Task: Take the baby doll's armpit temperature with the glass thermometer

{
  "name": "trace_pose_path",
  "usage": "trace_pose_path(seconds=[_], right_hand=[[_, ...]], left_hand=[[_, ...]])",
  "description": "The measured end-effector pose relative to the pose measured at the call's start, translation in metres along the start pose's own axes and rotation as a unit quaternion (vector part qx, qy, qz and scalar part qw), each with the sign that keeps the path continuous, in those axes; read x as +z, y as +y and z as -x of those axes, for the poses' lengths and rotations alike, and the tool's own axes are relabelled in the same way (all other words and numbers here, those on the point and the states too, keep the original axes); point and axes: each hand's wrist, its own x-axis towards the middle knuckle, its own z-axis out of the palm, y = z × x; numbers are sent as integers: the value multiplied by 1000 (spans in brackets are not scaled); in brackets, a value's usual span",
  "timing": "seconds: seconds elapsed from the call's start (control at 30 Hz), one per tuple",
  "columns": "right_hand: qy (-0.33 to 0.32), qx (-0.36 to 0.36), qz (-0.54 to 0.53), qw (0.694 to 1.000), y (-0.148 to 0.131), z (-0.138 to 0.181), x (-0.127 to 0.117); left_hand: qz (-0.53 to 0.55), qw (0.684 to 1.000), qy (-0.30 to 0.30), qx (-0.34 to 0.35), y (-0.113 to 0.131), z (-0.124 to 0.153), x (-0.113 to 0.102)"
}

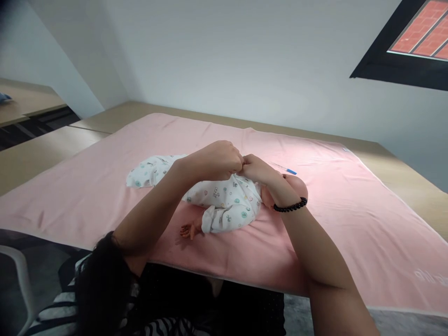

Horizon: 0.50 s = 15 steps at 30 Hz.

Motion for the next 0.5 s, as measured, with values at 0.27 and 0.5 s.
trace_pose_path(seconds=[0.27, 0.5], right_hand=[[-73, 34, -154, 985, -4, -1, -1], [-45, 62, -194, 978, -3, 0, 1]], left_hand=[[20, 999, 27, -3, -3, 6, -3], [10, 1000, 0, -5, 4, 4, -8]])
